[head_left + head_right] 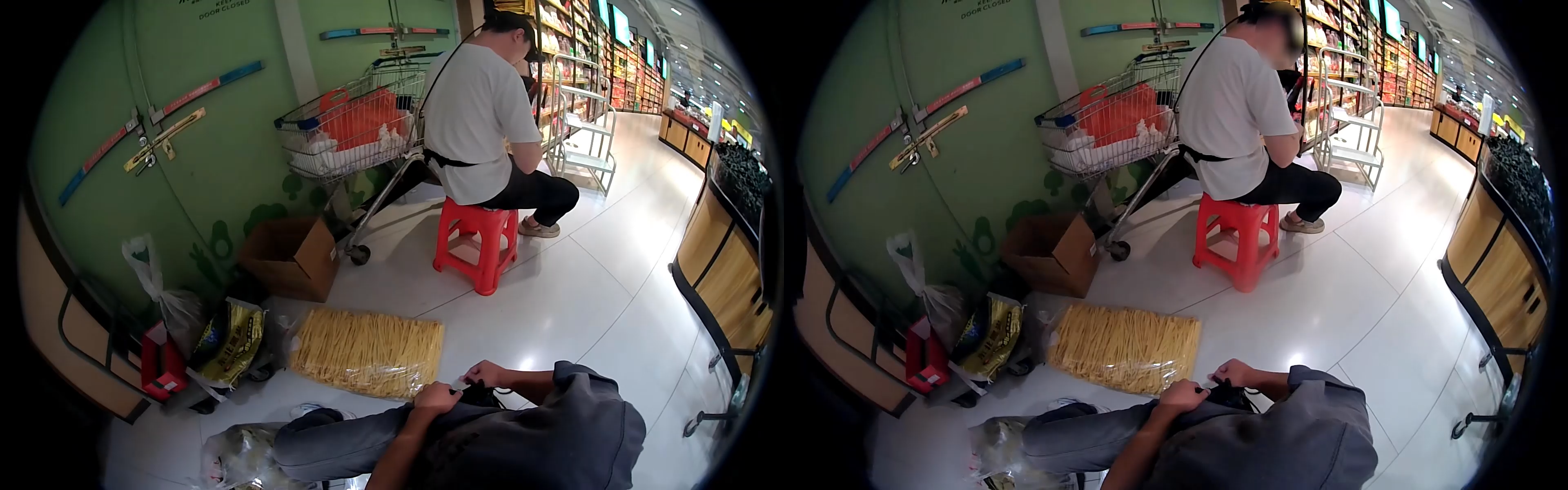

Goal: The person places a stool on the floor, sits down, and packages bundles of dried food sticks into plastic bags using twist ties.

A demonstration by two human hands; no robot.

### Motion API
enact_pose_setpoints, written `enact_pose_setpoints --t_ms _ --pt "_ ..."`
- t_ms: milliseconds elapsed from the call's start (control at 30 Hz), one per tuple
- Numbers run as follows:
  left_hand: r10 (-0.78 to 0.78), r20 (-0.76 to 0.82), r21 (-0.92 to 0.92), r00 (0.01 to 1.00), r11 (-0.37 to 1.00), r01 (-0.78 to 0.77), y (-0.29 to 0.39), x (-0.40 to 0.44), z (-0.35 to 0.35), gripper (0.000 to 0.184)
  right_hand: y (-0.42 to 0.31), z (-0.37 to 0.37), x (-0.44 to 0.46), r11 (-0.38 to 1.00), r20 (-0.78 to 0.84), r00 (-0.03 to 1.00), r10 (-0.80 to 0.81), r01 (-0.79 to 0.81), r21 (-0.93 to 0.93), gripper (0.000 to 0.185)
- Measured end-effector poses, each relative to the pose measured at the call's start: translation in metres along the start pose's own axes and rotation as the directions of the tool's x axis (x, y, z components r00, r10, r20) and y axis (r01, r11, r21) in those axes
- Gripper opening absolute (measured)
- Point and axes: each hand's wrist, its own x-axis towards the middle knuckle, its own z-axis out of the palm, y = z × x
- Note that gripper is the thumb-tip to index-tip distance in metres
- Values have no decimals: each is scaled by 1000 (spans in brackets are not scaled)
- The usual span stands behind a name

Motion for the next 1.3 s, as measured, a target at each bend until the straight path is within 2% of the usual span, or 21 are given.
enact_pose_setpoints --t_ms 67,100,133,200,333,400,433,467,533,600,700,733,800,933,1000,1067,1133,1200,1300 --pt "0 -1 -3 1000 1000 0 0 -3 -2 52 -45 -1 -4 978 308 948 83 -18 -208 47" --pt "-1 -5 -8 1000 1000 1 0 -4 -3 54 -56 2 -3 956 345 916 206 -113 -270 48" --pt "-3 -6 -8 1000 1000 3 -1 -3 -2 54 -57 4 1 957 346 916 204 -111 -269 48" --pt "-11 1 -42 1000 999 11 -4 -3 -3 58 -54 7 16 898 407 902 142 55 -437 49" --pt "-19 1 -45 1000 999 19 -3 -7 -5 54 -48 7 25 906 453 876 166 46 -420 43" --pt "-13 -6 -41 1000 999 13 -2 -9 -5 55 -54 7 26 912 459 816 352 -189 -363 36" --pt "-12 -2 -41 1000 999 12 -3 -8 -4 55 -57 6 26 912 460 814 354 -193 -361 36" --pt "-9 2 -40 1000 999 9 -4 -7 -3 58 -61 5 26 905 518 805 289 -54 -422 38" --pt "-8 8 -39 1000 999 8 -5 -5 -1 61 -61 7 26 880 580 782 229 88 -467 41" --pt "-21 21 -49 1000 999 22 -5 -5 -2 60 -57 11 30 898 502 767 400 -217 -383 35" --pt "-25 15 -47 1000 999 26 -2 -10 -7 60 -55 16 36 876 463 763 451 -278 -394 35" --pt "-26 13 -50 1000 998 27 -2 -11 -6 60 -73 14 26 875 463 763 451 -277 -397 35" --pt "-21 6 -50 1000 999 21 -3 -11 -6 59 -107 10 4 859 412 759 504 -391 -330 34" --pt "-3 14 -88 1000 996 4 -5 -13 -6 57 -94 18 13 848 360 779 513 -397 -350 39" --pt "42 10 -85 999 996 -41 -7 -14 -6 55 -79 22 24 860 360 832 421 -241 -450 43" --pt "19 8 -68 1000 998 -18 -5 -15 -6 54 -72 26 32 813 331 851 407 -172 -556 43" --pt "26 17 -69 1000 997 -25 -3 -18 -9 54 -81 25 26 783 274 868 414 -186 -594 40" --pt "45 30 -37 999 998 -44 -3 -17 -10 54 -87 23 19 752 179 868 463 -278 -597 37" --pt "38 -3 -15 999 999 -38 -1 -19 -8 53 -86 22 18 729 171 880 444 -243 -640 36"
